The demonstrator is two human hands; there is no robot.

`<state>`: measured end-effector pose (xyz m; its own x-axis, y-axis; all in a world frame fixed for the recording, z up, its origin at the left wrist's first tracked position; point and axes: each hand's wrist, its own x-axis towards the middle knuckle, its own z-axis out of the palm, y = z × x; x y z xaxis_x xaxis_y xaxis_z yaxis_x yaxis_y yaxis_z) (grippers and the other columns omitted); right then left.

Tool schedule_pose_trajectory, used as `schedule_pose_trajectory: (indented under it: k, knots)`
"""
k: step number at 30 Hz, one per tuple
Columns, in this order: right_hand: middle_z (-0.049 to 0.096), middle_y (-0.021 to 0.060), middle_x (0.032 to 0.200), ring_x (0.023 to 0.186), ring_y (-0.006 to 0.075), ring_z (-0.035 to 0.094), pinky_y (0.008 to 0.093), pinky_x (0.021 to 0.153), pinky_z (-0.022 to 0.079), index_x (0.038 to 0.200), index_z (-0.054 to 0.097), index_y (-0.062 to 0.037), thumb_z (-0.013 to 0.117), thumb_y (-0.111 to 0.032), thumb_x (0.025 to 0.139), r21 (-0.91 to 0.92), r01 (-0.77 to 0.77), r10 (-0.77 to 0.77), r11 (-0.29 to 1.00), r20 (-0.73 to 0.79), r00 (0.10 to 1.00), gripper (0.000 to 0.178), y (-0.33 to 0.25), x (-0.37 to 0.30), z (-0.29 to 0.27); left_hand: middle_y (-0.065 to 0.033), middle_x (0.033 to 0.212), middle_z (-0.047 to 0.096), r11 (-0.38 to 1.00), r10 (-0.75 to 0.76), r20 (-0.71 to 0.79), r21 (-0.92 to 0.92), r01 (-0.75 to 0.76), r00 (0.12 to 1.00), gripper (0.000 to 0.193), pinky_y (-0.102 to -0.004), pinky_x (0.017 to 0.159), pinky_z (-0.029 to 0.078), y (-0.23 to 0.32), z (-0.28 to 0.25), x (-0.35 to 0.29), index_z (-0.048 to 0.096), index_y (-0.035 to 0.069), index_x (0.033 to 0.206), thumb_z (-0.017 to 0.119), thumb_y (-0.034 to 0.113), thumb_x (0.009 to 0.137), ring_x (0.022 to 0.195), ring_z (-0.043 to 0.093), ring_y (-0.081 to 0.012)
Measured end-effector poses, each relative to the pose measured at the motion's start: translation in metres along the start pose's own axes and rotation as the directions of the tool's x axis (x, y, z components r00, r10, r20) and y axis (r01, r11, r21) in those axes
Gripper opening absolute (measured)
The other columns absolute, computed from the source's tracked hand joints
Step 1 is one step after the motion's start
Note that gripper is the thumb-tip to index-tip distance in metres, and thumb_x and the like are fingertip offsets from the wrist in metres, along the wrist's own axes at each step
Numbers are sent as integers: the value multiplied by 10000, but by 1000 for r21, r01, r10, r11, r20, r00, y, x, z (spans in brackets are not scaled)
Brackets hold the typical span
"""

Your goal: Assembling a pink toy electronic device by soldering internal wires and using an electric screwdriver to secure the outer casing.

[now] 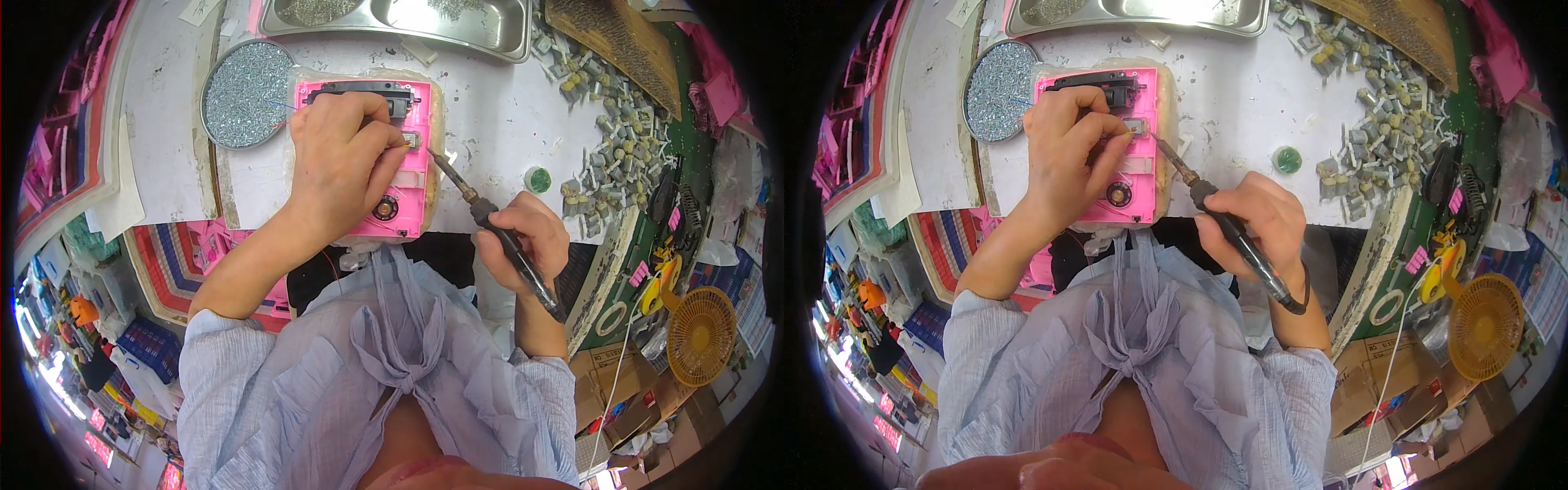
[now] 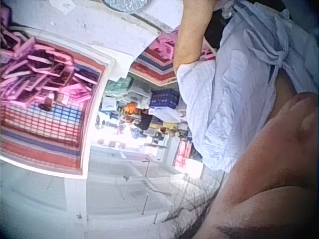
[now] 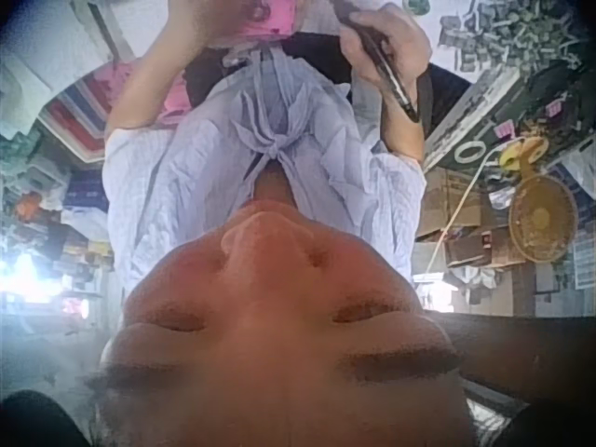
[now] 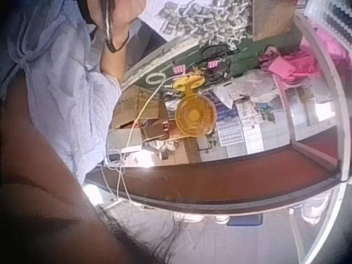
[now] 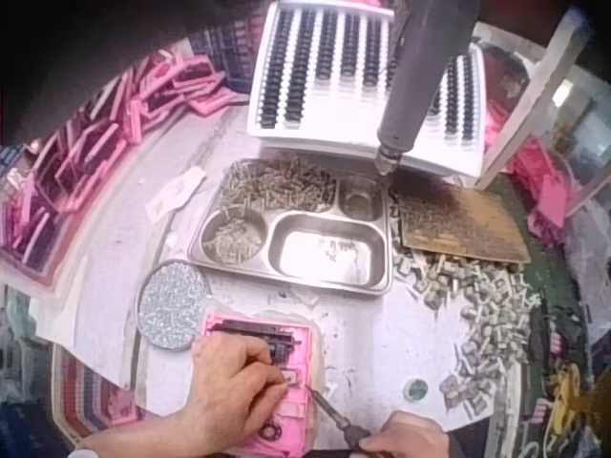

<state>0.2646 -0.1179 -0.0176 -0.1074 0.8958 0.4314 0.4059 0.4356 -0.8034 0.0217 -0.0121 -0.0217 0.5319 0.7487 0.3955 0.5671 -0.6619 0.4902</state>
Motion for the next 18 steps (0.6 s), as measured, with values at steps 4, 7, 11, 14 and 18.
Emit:
schedule_pose_trajectory:
  k: [4,7,11,14,18]
  knots:
    - [643,68,697,515,186,524,296,472,387,1005,659,-12,811,-20,754,23,1,0,1000,-44,999,294,0,1,0,-34,1012,603,1000,-7,10,9,7,1000,172,-399,828,329,1,-1,0,704,117,902,803,122,761,957,551,-243]
    - [637,68,693,517,178,523,290,473,383,1007,656,-11,804,-6,746,29,4,-2,1000,-49,999,300,1,3,-1,-29,1011,604,1000,-3,5,13,3,1000,173,-398,827,328,0,-1,0,706,119,899,807,126,758,956,553,-240]
    - [634,69,692,519,171,523,287,474,381,1006,655,-8,796,13,732,16,-4,5,1000,-46,999,309,1,4,-6,-27,1010,607,1000,-13,15,18,13,1000,172,-396,834,332,1,-2,0,714,122,901,810,125,757,961,557,-234]
    - [635,68,695,521,170,527,285,476,381,1010,653,-6,797,16,728,23,-6,7,1000,-48,999,317,0,5,-8,-27,1008,611,1000,-8,19,19,8,1000,170,-395,845,339,0,-2,0,725,121,910,807,122,762,969,562,-233]
    - [637,67,700,528,170,536,285,477,383,1022,651,-7,799,15,731,26,8,-7,1000,-42,999,327,1,6,-9,-28,1003,616,1000,6,6,14,-6,1000,169,-394,852,348,-1,-2,0,736,116,924,802,118,768,972,568,-234]
